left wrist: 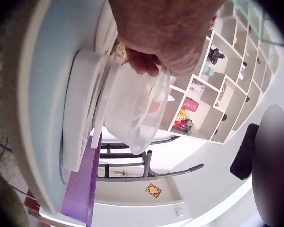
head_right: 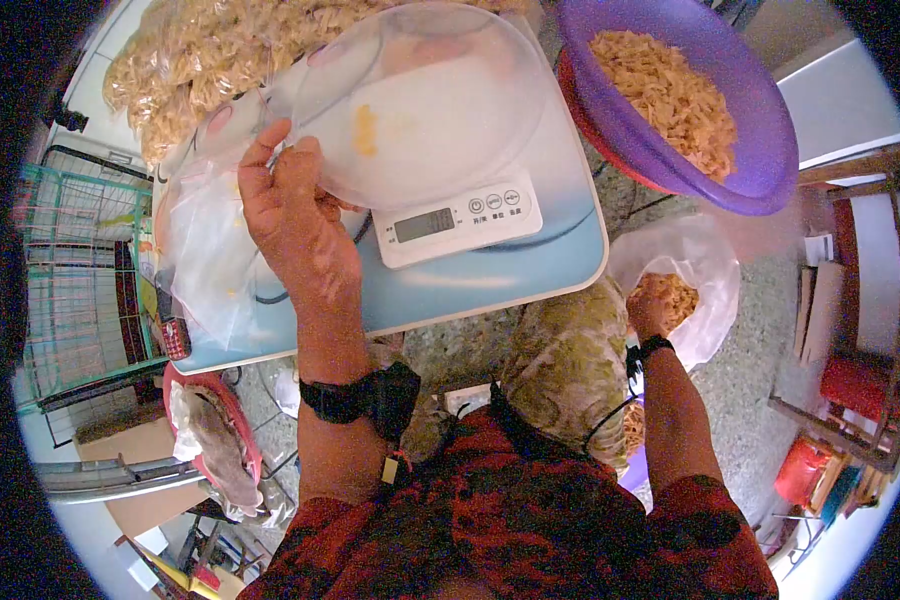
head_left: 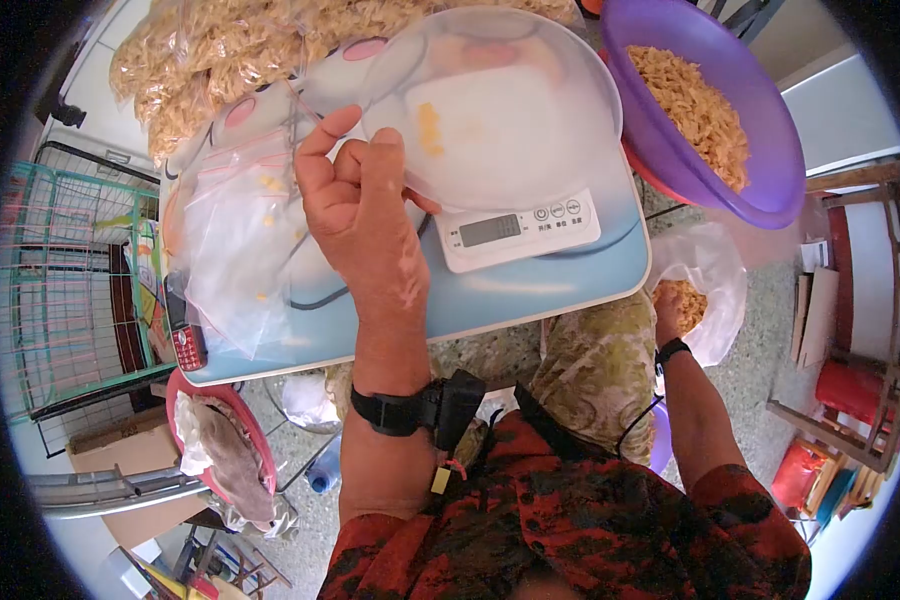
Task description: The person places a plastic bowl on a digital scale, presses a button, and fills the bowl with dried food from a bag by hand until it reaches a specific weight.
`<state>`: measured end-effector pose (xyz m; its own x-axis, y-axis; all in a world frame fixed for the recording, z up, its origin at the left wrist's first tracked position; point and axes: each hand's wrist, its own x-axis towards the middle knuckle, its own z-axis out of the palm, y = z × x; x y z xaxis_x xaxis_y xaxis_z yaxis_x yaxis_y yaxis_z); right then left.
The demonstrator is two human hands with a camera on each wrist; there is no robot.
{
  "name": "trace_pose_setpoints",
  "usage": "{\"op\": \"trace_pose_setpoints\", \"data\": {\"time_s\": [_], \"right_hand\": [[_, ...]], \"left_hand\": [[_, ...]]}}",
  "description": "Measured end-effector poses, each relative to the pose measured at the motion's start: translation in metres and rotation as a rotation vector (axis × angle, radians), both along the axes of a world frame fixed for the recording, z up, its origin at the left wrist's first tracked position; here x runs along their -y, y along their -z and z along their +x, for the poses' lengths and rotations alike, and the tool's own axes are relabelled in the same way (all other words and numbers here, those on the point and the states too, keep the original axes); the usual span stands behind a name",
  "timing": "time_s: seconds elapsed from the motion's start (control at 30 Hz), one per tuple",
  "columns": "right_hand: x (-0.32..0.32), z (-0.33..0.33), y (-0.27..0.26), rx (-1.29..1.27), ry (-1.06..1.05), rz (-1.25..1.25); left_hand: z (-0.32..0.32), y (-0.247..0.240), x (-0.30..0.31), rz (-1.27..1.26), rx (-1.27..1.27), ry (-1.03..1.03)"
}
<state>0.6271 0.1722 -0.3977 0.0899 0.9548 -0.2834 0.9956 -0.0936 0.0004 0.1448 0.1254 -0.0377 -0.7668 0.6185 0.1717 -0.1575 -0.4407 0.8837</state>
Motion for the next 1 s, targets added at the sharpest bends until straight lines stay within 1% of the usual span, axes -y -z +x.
{"op": "trace_pose_setpoints", "data": {"time_s": [0.03, 0.13, 0.2, 0.27, 0.3, 0.33, 0.37, 0.5, 0.57, 0.63, 0.7, 0.77, 0.83, 0.93, 1.0], "right_hand": [[-0.001, 0.005, 0.008, -0.072, 0.022, -0.012], [-0.004, 0.034, 0.061, -0.140, -0.147, 0.110], [-0.008, 0.034, 0.063, -0.027, -0.292, 0.114], [-0.007, 0.029, 0.056, -0.046, -0.209, 0.090], [-0.006, 0.008, 0.024, -0.121, -0.054, 0.065], [-0.006, 0.000, 0.013, -0.173, 0.031, 0.054], [-0.006, 0.002, 0.015, -0.224, 0.117, 0.048], [-0.009, 0.011, 0.035, -0.342, 0.175, 0.087], [-0.010, 0.012, 0.037, -0.347, 0.097, 0.125], [-0.010, 0.002, 0.013, -0.296, -0.087, 0.178], [-0.014, 0.001, 0.001, -0.155, -0.085, 0.060], [-0.016, 0.000, -0.015, -0.101, -0.046, -0.029], [-0.014, -0.006, -0.034, -0.132, 0.028, -0.091], [-0.008, 0.017, -0.010, -0.169, 0.005, 0.079], [-0.006, 0.026, 0.000, -0.075, -0.023, 0.103]], "left_hand": [[0.002, -0.003, -0.001, -0.012, 0.009, -0.013], [0.004, -0.006, -0.001, -0.040, 0.041, -0.031], [0.003, -0.009, 0.000, -0.067, 0.067, -0.043], [0.004, -0.013, 0.000, -0.101, 0.099, -0.056], [0.004, -0.013, 0.000, -0.092, 0.098, -0.058], [0.003, -0.012, -0.001, -0.081, 0.095, -0.060], [0.003, -0.012, -0.001, -0.070, 0.093, -0.062], [0.000, -0.007, -0.002, -0.075, 0.087, -0.068], [-0.001, -0.007, -0.001, -0.075, 0.094, -0.058], [-0.001, -0.003, -0.001, -0.069, 0.071, -0.047], [-0.001, -0.002, -0.001, -0.075, 0.060, -0.050], [0.000, -0.004, -0.001, -0.092, 0.061, -0.068], [-0.001, -0.003, -0.001, -0.089, 0.063, -0.064], [-0.001, -0.004, -0.001, -0.096, 0.074, -0.071], [0.000, -0.006, -0.001, -0.117, 0.078, -0.081]]}}
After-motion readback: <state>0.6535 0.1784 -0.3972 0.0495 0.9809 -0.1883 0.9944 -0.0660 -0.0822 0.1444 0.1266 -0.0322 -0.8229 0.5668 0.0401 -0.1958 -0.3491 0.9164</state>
